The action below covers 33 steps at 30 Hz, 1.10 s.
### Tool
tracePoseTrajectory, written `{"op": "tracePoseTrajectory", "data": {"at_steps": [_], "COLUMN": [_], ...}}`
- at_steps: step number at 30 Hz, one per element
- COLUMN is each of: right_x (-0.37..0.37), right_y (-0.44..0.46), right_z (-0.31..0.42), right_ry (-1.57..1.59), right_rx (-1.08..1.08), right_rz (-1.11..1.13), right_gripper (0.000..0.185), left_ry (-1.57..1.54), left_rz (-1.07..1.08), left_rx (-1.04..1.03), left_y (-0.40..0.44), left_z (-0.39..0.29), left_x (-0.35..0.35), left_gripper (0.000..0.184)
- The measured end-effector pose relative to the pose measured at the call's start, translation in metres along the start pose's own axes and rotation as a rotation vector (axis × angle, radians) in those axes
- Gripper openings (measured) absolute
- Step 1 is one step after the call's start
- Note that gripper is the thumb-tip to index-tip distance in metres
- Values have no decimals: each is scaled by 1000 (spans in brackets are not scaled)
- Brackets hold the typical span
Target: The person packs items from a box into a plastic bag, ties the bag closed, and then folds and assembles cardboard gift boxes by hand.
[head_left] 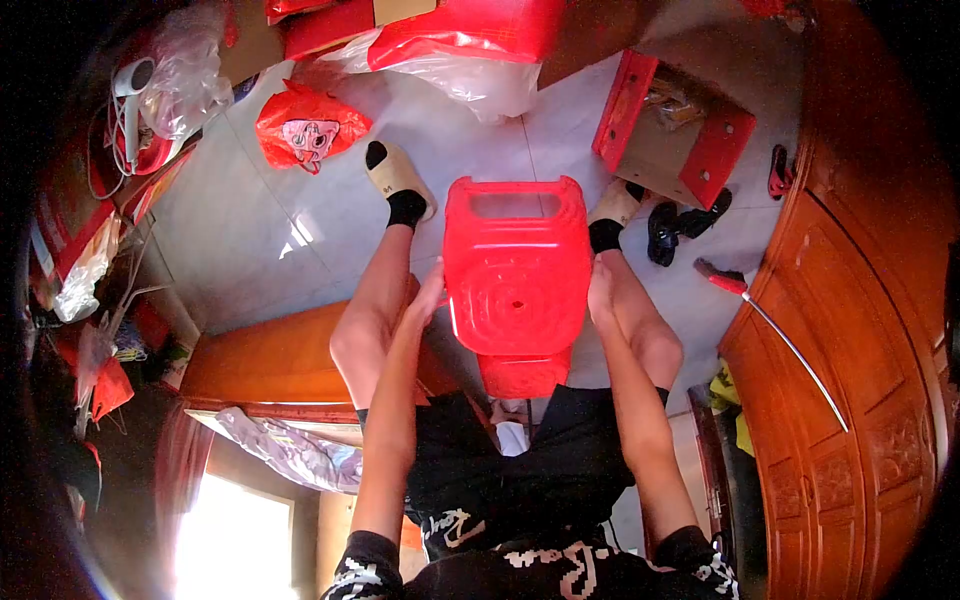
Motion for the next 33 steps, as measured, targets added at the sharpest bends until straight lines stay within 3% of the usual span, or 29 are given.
{"op": "tracePoseTrajectory", "data": {"at_steps": [2,5,7,10,11,13,14,17,20,23,26,29,32,33], "right_x": [9,15,3,-7,-10,-11,-11,-13,-32,-31,-41,-47,-50,-49], "right_y": [-13,-32,-24,-16,-14,-26,-34,-19,-2,5,-10,-15,-10,-10], "right_z": [22,62,53,17,11,52,79,130,159,160,127,107,93,95], "right_ry": [169,233,283,163,94,7,-37,-255,-540,-655,-737,-588,-587,-591], "right_rx": [-90,34,69,142,173,243,274,609,662,671,670,694,719,821], "right_rz": [25,60,7,-17,-13,-239,-349,-290,-203,-128,-56,-145,-27,-141], "right_gripper": [58,58,54,48,46,42,41,33,27,24,24,27,34,34], "left_ry": [26,92,128,78,277,688,880,1363,1629,1747,1822,1946,1854,1883], "left_rz": [44,25,-95,-135,-296,-613,-548,-296,14,239,395,341,533,531], "left_rx": [-55,-201,-201,-415,-493,-642,-675,-737,-700,-565,-556,-678,-463,-492], "left_y": [5,24,14,23,12,-24,-26,1,37,64,68,68,76,74], "left_z": [-3,0,-12,-11,-25,-81,-97,-137,-153,-153,-128,-113,-114,-113], "left_x": [-3,4,-11,-9,-15,-42,-51,-74,-98,-107,-105,-106,-110,-113], "left_gripper": [76,76,73,65,66,68,73,86,95,114,116,117,115,114]}}
Point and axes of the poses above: each hand's wrist, its own y-axis towards the middle knuckle, its own x-axis out of the back of the hand, z = x × y, the point moved 1 cm from there along y, towards the middle knuckle, and after that the axes turned 8 degrees about z, right-handed, at the moved point
